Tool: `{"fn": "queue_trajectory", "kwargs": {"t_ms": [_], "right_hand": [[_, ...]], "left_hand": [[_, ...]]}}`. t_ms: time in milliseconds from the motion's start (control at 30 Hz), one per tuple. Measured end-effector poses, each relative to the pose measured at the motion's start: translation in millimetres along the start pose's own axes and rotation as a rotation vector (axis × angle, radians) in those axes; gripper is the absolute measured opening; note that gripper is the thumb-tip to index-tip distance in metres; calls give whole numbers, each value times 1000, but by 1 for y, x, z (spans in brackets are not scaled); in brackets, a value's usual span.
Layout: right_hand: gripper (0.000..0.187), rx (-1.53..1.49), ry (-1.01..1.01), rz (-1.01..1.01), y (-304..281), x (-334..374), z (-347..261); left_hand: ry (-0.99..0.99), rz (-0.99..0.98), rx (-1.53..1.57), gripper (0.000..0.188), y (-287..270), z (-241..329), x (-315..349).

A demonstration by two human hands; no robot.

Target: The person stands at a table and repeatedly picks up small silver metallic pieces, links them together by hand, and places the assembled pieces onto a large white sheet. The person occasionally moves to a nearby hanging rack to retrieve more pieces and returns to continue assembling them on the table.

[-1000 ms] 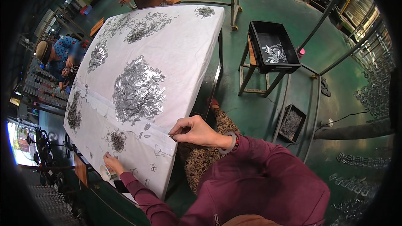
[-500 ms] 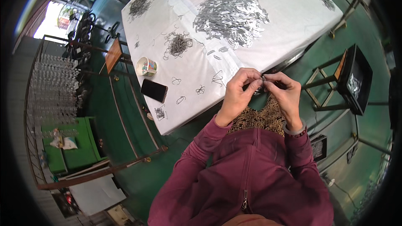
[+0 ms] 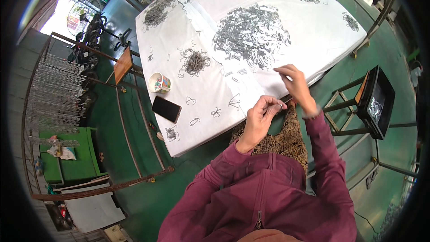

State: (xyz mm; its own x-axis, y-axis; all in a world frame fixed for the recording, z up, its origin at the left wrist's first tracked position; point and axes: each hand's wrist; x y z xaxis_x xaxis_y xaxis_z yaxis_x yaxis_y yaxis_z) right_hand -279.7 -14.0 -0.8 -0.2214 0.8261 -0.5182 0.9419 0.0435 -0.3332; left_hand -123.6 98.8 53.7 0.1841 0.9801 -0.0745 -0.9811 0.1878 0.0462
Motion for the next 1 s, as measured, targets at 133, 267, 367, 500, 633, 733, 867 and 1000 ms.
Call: {"fn": "queue_trajectory", "kwargs": {"t_ms": [133, 267, 367, 500, 633, 733, 867, 1000], "right_hand": [[26, 371, -179, -441, 19, -28, 63], [30, 560, -284, -611, 23, -38, 77], [40, 554, -247, -515, 19, -33, 65], [50, -123, 281, -120, 5, -9, -2], [49, -582, 512, 78, -20, 18, -73], [45, -617, 515, 126, -28, 28, -104], [41, -564, 458, 212, -22, 30, -114], [28, -587, 401, 331, -8, 41, -102]], "left_hand": [[31, -29, 17, 8, 2, -2, 7], [49, 10, -22, 9, -1, -3, 10], [52, -10, -44, 9, -2, -8, 8], [86, -1, -108, 10, -1, -17, 3], [108, 2, -206, 10, -3, -19, -3], [123, 1, -263, 10, -3, -17, -6], [166, 70, -371, 11, -4, -8, -6], [270, 94, -447, 16, -11, -24, -7]]}}
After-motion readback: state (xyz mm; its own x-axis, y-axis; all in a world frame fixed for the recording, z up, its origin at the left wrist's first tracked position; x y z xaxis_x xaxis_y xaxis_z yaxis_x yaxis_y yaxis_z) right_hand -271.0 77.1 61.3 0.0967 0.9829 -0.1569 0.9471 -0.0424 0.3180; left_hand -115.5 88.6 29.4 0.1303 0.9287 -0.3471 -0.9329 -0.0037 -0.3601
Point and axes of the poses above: each hand's wrist, its own x-axis away from the middle knuckle, its own y-axis out of the palm, z = x × y, and after that the axes turned 10 degrees about -x, right-handed
